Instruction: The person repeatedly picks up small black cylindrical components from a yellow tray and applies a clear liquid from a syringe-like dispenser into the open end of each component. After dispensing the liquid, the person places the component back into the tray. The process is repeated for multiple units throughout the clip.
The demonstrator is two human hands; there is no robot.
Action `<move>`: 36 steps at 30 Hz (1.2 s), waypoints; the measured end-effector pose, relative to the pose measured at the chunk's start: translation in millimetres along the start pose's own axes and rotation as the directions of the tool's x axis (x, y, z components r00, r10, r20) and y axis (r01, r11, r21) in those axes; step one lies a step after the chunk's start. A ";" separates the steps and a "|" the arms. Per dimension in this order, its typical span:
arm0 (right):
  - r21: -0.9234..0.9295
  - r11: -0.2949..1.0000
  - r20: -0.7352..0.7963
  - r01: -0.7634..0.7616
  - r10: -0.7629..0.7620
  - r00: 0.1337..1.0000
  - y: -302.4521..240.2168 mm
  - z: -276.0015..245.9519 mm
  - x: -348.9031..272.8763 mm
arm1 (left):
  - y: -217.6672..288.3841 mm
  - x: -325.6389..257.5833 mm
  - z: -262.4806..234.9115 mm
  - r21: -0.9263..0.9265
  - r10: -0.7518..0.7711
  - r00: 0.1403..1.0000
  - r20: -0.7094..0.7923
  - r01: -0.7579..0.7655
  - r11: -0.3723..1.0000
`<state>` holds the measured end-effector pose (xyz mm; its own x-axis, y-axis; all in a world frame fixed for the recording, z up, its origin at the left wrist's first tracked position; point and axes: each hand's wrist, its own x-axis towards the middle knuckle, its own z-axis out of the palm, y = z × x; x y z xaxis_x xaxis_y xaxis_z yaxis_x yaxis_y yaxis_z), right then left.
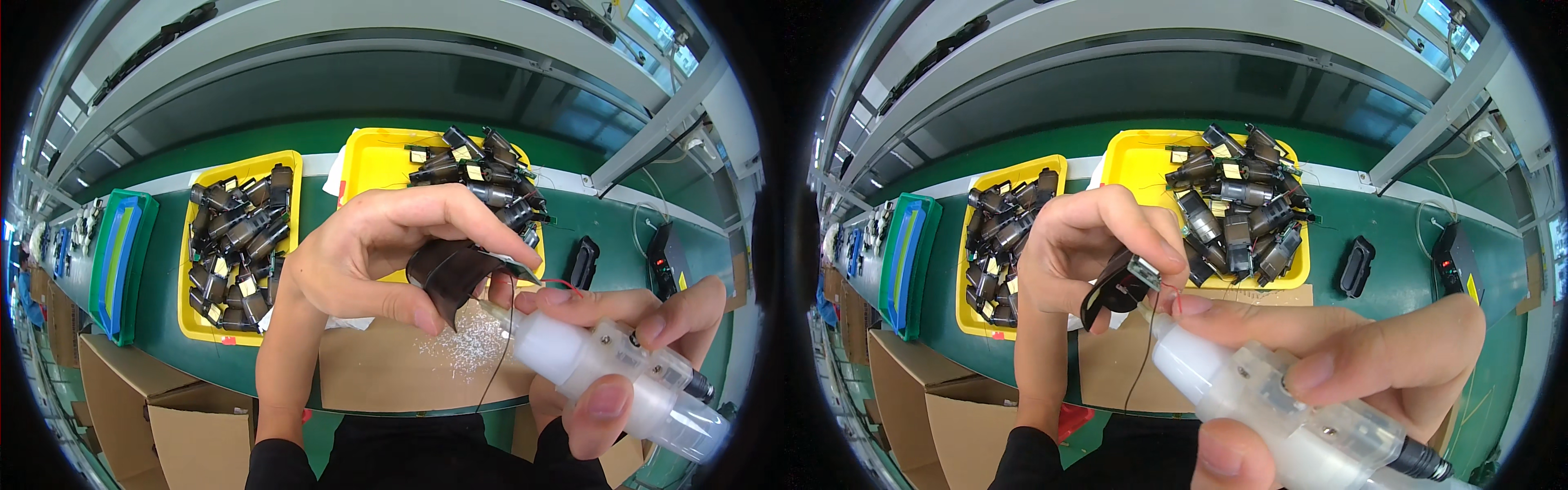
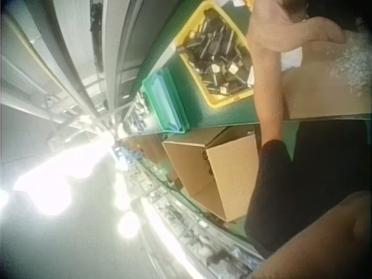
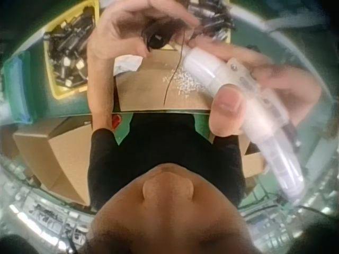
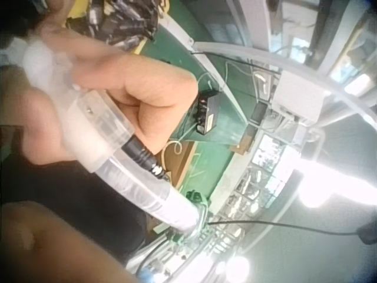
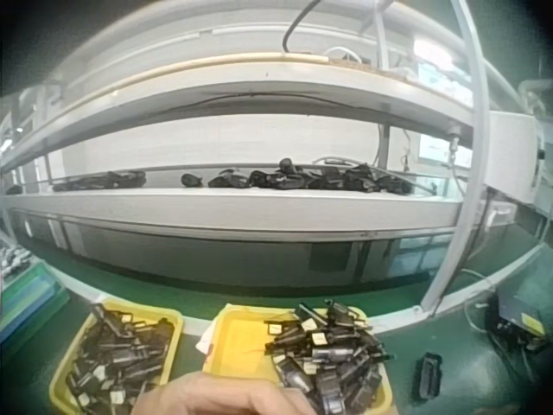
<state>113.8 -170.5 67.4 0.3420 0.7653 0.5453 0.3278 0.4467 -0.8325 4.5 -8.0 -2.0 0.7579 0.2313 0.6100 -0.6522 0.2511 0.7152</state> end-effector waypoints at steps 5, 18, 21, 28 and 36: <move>-0.088 0.988 -0.159 0.128 -0.141 0.977 12.1 8.4 0.1 | 19.4 -4.5 -5.5 0.119 -0.111 0.993 -0.033 0.114 0.986; -0.273 0.961 -0.248 -0.028 -0.042 0.968 1.5 2.4 3.0 | 91.3 -62.9 -60.7 0.661 0.053 0.694 -0.718 0.704 -0.259; -0.304 0.953 -0.206 0.007 -0.072 0.976 2.1 -4.7 6.3 | 27.4 -34.8 -78.6 0.764 -0.092 0.759 -0.645 0.640 -0.076; -0.346 0.934 -0.094 0.084 -0.124 0.988 5.1 -19.2 11.7 | -87.0 8.7 -107.5 0.901 -0.090 0.936 -0.342 0.298 -0.316; -0.278 0.956 -0.169 0.093 -0.144 0.975 8.4 -19.7 13.3 | -28.5 -5.2 -95.4 0.799 0.146 0.807 -0.573 0.510 0.319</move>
<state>138.4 -165.7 69.5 0.4354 0.6031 0.6684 0.5901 0.3694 -0.7178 18.0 73.3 -58.1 0.5091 0.7616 0.4009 0.1884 -0.5531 0.8115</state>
